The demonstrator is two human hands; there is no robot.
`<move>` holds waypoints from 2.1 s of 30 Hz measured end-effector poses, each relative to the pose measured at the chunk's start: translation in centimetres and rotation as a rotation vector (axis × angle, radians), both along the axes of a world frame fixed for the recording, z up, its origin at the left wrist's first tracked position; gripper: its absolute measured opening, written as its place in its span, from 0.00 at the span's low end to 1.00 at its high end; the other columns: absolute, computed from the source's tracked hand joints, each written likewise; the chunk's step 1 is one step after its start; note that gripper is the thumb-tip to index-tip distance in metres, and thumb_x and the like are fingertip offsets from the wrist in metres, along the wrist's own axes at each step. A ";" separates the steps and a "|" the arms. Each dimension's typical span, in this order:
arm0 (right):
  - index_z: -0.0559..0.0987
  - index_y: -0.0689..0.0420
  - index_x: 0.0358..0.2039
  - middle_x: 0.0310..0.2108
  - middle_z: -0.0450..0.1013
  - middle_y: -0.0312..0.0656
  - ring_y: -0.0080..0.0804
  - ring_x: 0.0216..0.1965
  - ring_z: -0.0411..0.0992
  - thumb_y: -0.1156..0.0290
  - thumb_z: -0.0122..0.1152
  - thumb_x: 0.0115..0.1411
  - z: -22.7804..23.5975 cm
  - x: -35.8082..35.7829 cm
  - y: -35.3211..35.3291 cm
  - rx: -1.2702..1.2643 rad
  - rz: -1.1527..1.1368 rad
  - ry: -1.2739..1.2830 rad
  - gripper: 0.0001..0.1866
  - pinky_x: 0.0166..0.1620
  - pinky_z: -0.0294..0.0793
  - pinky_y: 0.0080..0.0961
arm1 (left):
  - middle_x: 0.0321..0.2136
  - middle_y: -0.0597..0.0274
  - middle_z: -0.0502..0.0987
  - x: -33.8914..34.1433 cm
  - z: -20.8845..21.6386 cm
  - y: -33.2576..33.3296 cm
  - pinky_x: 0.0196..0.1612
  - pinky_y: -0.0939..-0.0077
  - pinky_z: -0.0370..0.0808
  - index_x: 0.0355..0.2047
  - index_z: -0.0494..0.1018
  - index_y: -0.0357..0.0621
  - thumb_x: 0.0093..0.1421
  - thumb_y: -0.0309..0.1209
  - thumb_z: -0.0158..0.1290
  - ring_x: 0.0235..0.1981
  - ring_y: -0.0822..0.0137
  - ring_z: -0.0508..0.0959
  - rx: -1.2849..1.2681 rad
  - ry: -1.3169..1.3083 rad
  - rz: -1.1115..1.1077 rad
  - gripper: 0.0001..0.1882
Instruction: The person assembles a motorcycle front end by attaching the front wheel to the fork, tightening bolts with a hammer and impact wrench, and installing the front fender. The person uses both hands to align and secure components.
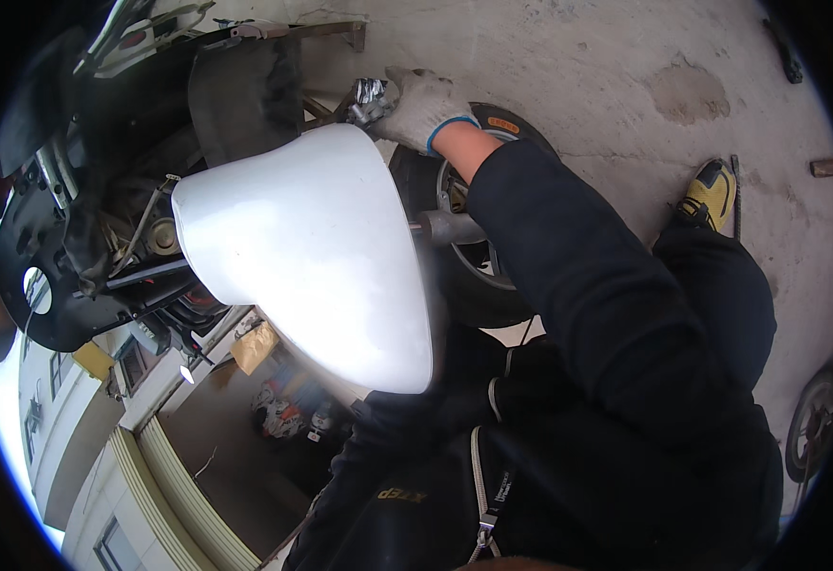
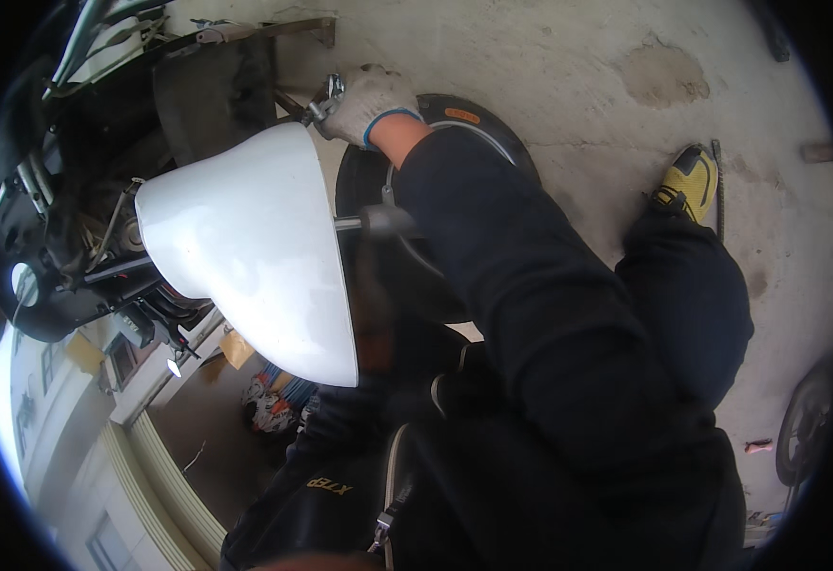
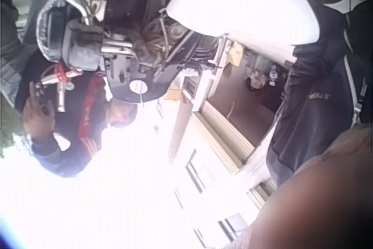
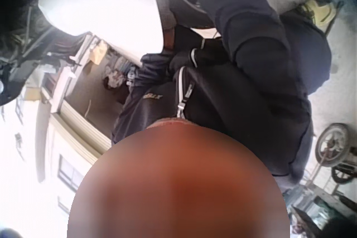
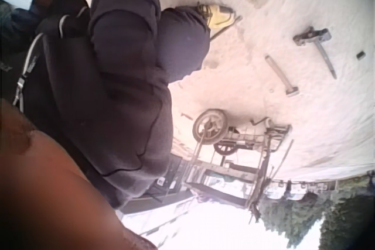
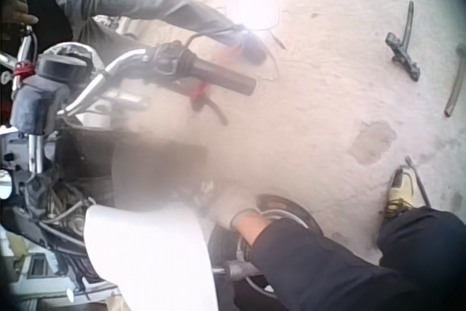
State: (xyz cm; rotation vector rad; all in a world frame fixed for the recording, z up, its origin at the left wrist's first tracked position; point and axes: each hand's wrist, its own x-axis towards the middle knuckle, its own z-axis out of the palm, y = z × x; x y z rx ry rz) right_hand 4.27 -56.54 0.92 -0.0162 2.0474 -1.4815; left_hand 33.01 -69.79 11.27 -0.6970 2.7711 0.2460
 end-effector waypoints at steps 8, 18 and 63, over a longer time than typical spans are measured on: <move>0.72 0.46 0.67 0.65 0.69 0.48 0.53 0.64 0.70 0.67 0.62 0.60 -1.6 -1.6 -4.7 0.032 0.311 0.375 0.32 0.63 0.75 0.45 | 0.61 0.45 0.76 -0.7 1.1 1.2 0.62 0.58 0.73 0.68 0.70 0.50 0.74 0.40 0.48 0.59 0.52 0.78 0.033 -0.003 0.038 0.25; 0.85 0.53 0.48 0.46 0.82 0.49 0.50 0.49 0.81 0.69 0.59 0.62 -2.2 -3.4 -2.7 0.005 0.429 0.504 0.15 0.51 0.81 0.42 | 0.60 0.45 0.77 -0.5 0.7 1.3 0.61 0.57 0.73 0.67 0.71 0.50 0.73 0.41 0.49 0.58 0.51 0.78 0.052 0.012 0.039 0.24; 0.75 0.65 0.63 0.52 0.79 0.45 0.31 0.49 0.77 0.67 0.65 0.66 13.9 8.8 13.7 -0.247 -0.435 0.050 0.27 0.52 0.78 0.29 | 0.56 0.46 0.79 -6.3 -5.3 7.7 0.60 0.55 0.73 0.59 0.76 0.46 0.71 0.45 0.52 0.56 0.50 0.79 0.370 0.450 -0.524 0.23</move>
